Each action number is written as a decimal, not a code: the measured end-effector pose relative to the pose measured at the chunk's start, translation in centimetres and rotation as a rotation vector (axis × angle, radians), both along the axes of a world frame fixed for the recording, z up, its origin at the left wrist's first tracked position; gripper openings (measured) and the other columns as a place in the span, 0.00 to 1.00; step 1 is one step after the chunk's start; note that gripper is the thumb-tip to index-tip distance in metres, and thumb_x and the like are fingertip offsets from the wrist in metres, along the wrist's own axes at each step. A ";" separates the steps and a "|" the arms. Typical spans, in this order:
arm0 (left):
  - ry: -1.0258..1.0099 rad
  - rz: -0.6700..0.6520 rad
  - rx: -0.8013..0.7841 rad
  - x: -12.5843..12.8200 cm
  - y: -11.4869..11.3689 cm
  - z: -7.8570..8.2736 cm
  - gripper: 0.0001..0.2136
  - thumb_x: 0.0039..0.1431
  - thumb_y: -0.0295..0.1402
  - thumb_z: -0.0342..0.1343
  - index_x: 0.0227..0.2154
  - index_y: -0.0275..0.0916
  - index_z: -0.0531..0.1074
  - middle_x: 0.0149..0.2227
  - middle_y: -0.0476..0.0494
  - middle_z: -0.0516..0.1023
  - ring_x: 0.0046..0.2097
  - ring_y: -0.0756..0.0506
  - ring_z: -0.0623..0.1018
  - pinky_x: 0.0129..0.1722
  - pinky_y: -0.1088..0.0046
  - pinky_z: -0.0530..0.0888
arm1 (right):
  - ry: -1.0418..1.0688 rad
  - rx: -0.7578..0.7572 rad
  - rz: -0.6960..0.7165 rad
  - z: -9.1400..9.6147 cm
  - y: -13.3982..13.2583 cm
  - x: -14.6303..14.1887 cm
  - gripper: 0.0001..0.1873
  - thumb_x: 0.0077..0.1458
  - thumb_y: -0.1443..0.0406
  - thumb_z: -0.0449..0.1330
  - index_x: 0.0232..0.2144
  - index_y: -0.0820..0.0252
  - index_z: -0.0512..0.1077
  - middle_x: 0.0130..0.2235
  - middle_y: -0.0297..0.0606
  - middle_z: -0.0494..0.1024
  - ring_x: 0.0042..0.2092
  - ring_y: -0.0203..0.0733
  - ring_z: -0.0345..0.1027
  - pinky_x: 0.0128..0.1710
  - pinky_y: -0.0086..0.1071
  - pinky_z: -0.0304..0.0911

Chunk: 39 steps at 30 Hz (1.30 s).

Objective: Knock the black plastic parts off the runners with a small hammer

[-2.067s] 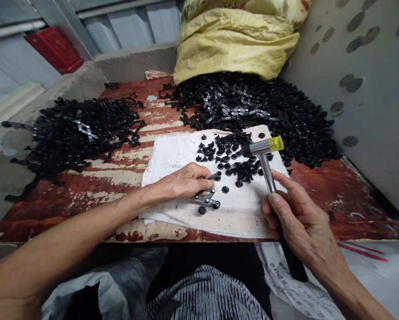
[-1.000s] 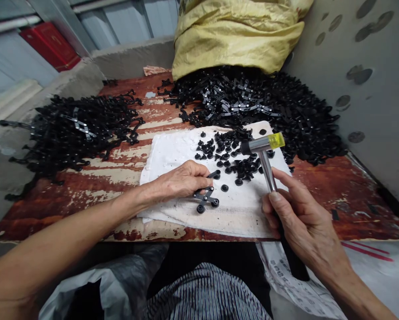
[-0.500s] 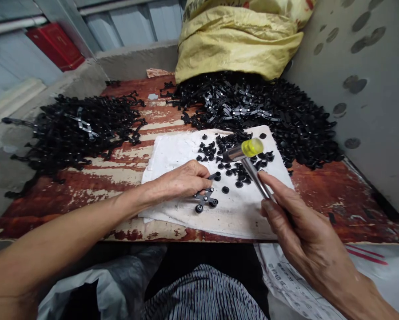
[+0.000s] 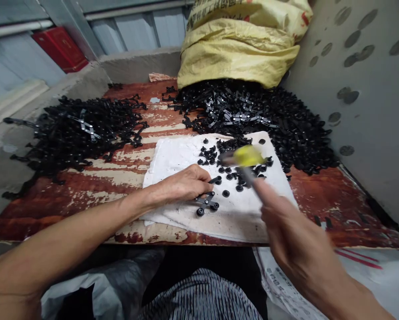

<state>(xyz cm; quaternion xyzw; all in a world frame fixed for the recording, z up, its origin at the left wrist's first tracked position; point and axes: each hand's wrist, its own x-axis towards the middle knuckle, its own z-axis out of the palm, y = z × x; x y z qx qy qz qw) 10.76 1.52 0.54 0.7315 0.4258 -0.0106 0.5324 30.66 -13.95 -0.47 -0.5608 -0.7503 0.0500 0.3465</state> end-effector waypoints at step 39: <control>0.003 -0.040 -0.046 0.1 0.3 1.3 0.13 0.58 0.31 0.53 0.18 0.37 0.67 0.16 0.53 0.59 0.19 0.54 0.55 0.20 0.73 0.50 | 0.353 -0.176 -0.174 -3.0 -0.7 0.4 0.25 0.68 0.67 0.50 0.65 0.51 0.61 0.48 0.41 0.81 0.42 0.43 0.79 0.39 0.37 0.77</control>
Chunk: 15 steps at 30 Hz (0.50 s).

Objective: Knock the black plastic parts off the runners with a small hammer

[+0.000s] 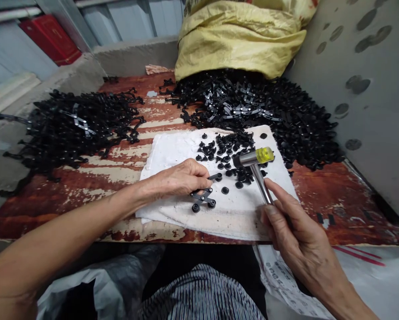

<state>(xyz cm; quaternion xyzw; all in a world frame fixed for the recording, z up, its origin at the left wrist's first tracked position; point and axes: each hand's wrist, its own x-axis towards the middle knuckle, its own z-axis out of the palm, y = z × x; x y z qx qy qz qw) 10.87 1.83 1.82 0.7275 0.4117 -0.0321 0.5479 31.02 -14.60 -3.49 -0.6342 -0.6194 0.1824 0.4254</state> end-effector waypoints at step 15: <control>-0.020 0.033 -0.016 0.3 -0.2 -0.3 0.14 0.58 0.32 0.53 0.17 0.37 0.66 0.16 0.53 0.61 0.19 0.54 0.56 0.20 0.74 0.51 | 0.071 -0.020 0.036 -0.2 -0.1 0.2 0.27 0.68 0.67 0.49 0.67 0.48 0.58 0.33 0.34 0.79 0.31 0.41 0.76 0.32 0.35 0.76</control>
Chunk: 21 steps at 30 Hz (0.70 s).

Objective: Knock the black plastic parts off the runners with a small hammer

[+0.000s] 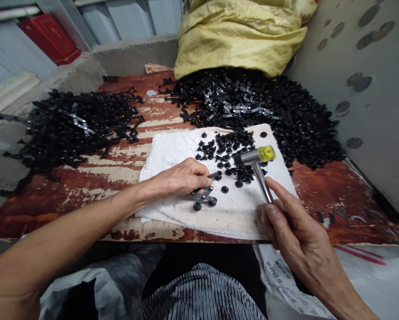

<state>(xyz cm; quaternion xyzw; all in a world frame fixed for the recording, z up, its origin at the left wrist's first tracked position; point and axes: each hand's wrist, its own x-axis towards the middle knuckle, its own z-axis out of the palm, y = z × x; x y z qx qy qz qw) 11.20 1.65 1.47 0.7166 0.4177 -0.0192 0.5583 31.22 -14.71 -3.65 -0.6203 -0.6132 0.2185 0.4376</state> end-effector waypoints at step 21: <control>0.049 -0.040 0.048 0.1 0.7 0.0 0.13 0.56 0.31 0.55 0.17 0.37 0.67 0.15 0.53 0.59 0.18 0.54 0.56 0.19 0.73 0.50 | -0.316 0.172 0.129 1.4 0.6 0.2 0.32 0.64 0.74 0.52 0.68 0.53 0.57 0.60 0.43 0.73 0.56 0.45 0.72 0.54 0.40 0.70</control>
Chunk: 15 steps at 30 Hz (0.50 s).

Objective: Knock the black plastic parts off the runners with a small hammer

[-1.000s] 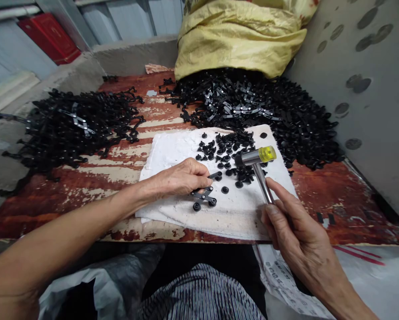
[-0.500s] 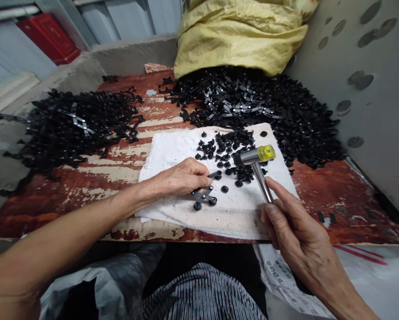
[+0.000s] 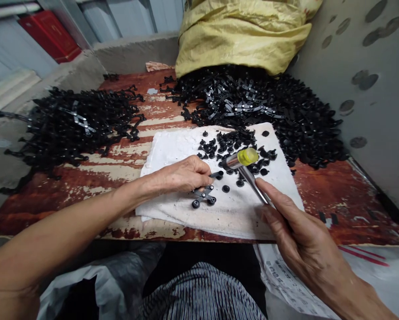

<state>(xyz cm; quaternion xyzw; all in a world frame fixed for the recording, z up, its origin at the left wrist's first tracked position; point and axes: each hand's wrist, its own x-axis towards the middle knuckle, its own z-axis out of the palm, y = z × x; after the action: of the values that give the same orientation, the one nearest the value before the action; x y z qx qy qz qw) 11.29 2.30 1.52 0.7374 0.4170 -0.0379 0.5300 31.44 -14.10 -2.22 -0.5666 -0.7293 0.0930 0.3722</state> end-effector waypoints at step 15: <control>0.006 -0.225 -0.019 0.3 2.7 0.8 0.12 0.53 0.29 0.57 0.16 0.36 0.68 0.15 0.52 0.60 0.18 0.54 0.56 0.19 0.75 0.50 | -0.025 0.037 0.012 0.9 0.2 0.0 0.36 0.63 0.76 0.52 0.69 0.50 0.53 0.62 0.43 0.71 0.57 0.47 0.71 0.56 0.41 0.69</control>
<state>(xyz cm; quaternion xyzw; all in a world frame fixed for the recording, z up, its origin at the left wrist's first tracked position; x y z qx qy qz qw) 11.54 5.03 2.30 0.7743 0.3328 -0.1030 0.5282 31.41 -13.92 -1.33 -0.5562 -0.7390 0.0748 0.3728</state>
